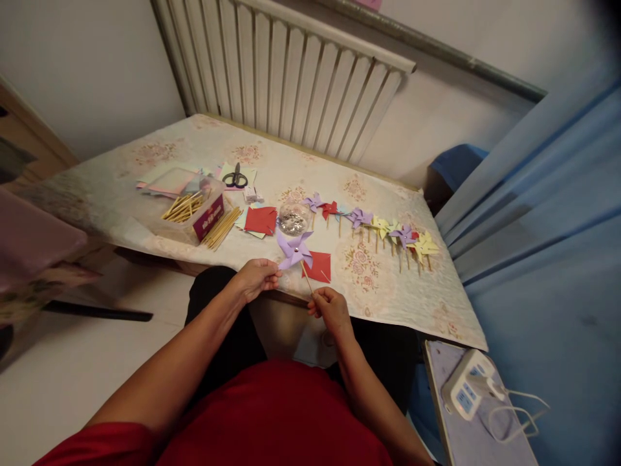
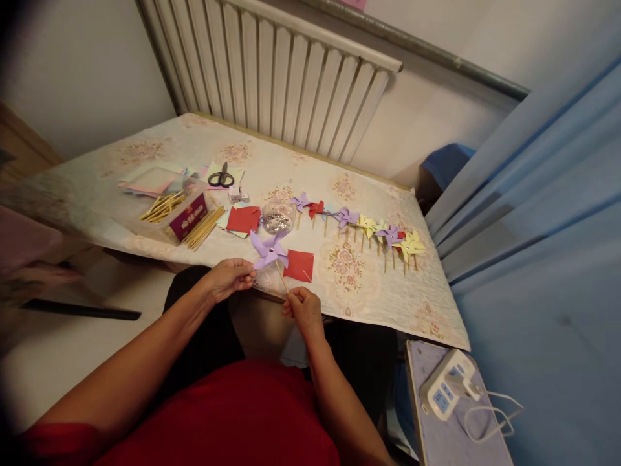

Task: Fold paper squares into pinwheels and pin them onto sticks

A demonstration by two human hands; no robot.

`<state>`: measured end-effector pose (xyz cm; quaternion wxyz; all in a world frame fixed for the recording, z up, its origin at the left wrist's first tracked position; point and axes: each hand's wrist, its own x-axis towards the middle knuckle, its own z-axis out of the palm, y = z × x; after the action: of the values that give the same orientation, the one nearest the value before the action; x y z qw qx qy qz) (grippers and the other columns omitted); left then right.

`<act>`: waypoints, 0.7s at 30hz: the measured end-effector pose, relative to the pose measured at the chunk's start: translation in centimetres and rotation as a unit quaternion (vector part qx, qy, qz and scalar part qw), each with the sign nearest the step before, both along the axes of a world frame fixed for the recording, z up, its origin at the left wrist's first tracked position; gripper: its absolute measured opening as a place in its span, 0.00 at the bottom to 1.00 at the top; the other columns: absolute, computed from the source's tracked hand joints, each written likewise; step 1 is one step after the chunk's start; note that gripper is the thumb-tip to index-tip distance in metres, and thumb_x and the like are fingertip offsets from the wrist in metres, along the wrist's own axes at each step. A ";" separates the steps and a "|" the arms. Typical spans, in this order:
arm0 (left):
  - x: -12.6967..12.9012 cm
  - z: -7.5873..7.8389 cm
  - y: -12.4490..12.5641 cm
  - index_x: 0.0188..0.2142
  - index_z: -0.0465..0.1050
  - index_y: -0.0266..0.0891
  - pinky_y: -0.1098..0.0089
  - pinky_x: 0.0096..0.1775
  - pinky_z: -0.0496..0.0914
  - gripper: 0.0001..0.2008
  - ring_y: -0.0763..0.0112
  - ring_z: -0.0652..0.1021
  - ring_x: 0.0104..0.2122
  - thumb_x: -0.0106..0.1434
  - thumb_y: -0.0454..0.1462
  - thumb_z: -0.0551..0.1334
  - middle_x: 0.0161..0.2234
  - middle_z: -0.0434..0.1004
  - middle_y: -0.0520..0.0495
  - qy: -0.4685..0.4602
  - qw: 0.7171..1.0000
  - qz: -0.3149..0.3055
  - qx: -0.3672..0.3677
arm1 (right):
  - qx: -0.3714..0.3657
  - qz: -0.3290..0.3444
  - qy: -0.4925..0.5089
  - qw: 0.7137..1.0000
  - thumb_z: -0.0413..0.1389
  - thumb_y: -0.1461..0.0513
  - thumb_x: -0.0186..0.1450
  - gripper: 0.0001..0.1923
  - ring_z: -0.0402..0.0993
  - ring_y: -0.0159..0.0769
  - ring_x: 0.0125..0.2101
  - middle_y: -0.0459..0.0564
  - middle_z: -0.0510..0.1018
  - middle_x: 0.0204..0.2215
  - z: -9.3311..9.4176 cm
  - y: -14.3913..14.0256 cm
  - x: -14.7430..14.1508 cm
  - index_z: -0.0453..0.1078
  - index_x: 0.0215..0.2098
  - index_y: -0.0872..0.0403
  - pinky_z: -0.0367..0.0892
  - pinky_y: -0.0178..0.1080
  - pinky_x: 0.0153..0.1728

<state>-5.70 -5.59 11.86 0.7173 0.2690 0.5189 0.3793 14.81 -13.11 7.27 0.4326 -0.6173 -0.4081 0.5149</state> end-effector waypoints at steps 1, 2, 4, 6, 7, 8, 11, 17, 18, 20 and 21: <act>0.0 0.0 0.0 0.27 0.69 0.32 0.75 0.24 0.72 0.07 0.79 0.71 0.17 0.57 0.24 0.64 0.20 0.75 0.49 0.003 1.000 0.001 -0.001 | 0.000 -0.001 -0.003 1.000 0.58 0.53 0.54 0.11 0.74 0.34 0.18 0.45 0.78 0.20 0.0 0.0 0.0 0.70 0.27 0.52 0.62 0.33 0.19; 0.0 0.0 0.0 0.27 0.69 0.32 0.75 0.24 0.73 0.07 0.79 0.71 0.17 0.57 0.24 0.63 0.21 0.75 0.49 0.005 1.000 0.002 -0.002 | -0.001 -0.002 -0.004 1.000 0.58 0.53 0.54 0.11 0.74 0.34 0.18 0.45 0.78 0.20 0.0 0.0 0.0 0.70 0.27 0.52 0.62 0.33 0.19; 0.0 0.0 -0.1 0.27 0.69 0.32 0.74 0.25 0.74 0.07 0.79 0.72 0.17 0.58 0.24 0.63 0.21 0.75 0.49 0.007 1.000 0.007 0.000 | -0.005 -0.004 -0.004 1.000 0.58 0.53 0.54 0.11 0.74 0.35 0.18 0.45 0.78 0.20 -0.1 0.1 -0.1 0.69 0.27 0.52 0.61 0.33 0.19; -0.1 0.1 -0.2 0.28 0.69 0.32 0.71 0.27 0.76 0.06 0.77 0.73 0.18 0.59 0.24 0.62 0.22 0.76 0.48 0.004 1.000 0.014 0.003 | -0.009 -0.006 -0.003 1.000 0.58 0.53 0.54 0.11 0.74 0.34 0.18 0.45 0.78 0.19 -0.1 0.1 -0.1 0.69 0.26 0.52 0.61 0.33 0.19; -0.1 0.1 -0.2 0.28 0.70 0.32 0.70 0.28 0.77 0.06 0.76 0.74 0.19 0.60 0.24 0.62 0.23 0.77 0.47 0.001 1.000 0.017 0.005 | -0.010 -0.007 -0.003 1.000 0.58 0.53 0.54 0.11 0.74 0.34 0.18 0.45 0.78 0.19 -0.2 0.2 -0.1 0.69 0.26 0.52 0.61 0.33 0.19; -0.2 0.0 -0.2 0.29 0.70 0.32 0.69 0.30 0.77 0.05 0.75 0.75 0.20 0.60 0.24 0.62 0.24 0.78 0.46 -0.003 1.000 0.019 0.006 | -0.010 -0.007 -0.002 1.000 0.58 0.53 0.54 0.11 0.74 0.34 0.18 0.45 0.78 0.19 -0.2 0.2 -0.1 0.69 0.26 0.52 0.61 0.33 0.19; -0.3 -0.2 -0.3 0.33 0.72 0.31 0.69 0.32 0.77 0.03 0.74 0.78 0.22 0.59 0.26 0.63 0.26 0.79 0.44 -0.011 1.000 0.021 0.018 | -0.010 -0.006 -0.002 1.000 0.58 0.53 0.54 0.10 0.74 0.35 0.18 0.44 0.78 0.19 -0.2 0.2 -0.2 0.69 0.27 0.52 0.61 0.33 0.19; -0.2 -1.9 -0.9 0.37 0.71 0.36 0.72 0.34 0.73 0.16 0.72 0.80 0.28 0.47 0.30 0.70 0.27 0.79 0.51 0.010 0.992 0.034 0.122 | -0.013 -0.008 -0.003 1.000 0.58 0.53 0.54 0.10 0.74 0.34 0.18 0.44 0.77 0.19 -0.2 0.2 -0.2 0.69 0.26 0.52 0.61 0.33 0.19; -0.1 -2.2 -0.9 0.36 0.70 0.37 0.72 0.34 0.71 0.17 0.72 0.79 0.29 0.46 0.31 0.70 0.27 0.79 0.52 0.021 0.989 0.036 0.144 | -0.013 -0.008 -0.002 1.000 0.58 0.53 0.54 0.11 0.74 0.34 0.18 0.44 0.77 0.19 -0.2 0.2 -0.3 0.69 0.26 0.52 0.61 0.33 0.19; 0.1 -2.9 -1.0 0.35 0.70 0.38 0.73 0.34 0.69 0.16 0.73 0.78 0.28 0.45 0.33 0.69 0.26 0.77 0.54 0.057 0.980 0.045 0.186 | -0.012 -0.007 0.002 1.000 0.58 0.53 0.53 0.11 0.74 0.33 0.18 0.44 0.77 0.19 -0.2 0.2 -0.3 0.70 0.27 0.52 0.61 0.33 0.19; 0.3 -3.1 -1.0 0.34 0.69 0.38 0.73 0.33 0.68 0.15 0.73 0.76 0.27 0.46 0.34 0.69 0.26 0.76 0.55 0.080 0.974 0.051 0.206 | -0.011 -0.006 0.004 1.000 0.58 0.53 0.53 0.11 0.73 0.33 0.18 0.44 0.77 0.19 -0.3 0.2 -0.3 0.70 0.27 0.52 0.61 0.33 0.19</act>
<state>-5.44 -6.55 8.74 0.5824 0.4137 0.4983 0.4912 14.52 -12.93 7.00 0.4307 -0.6221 -0.3969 0.5195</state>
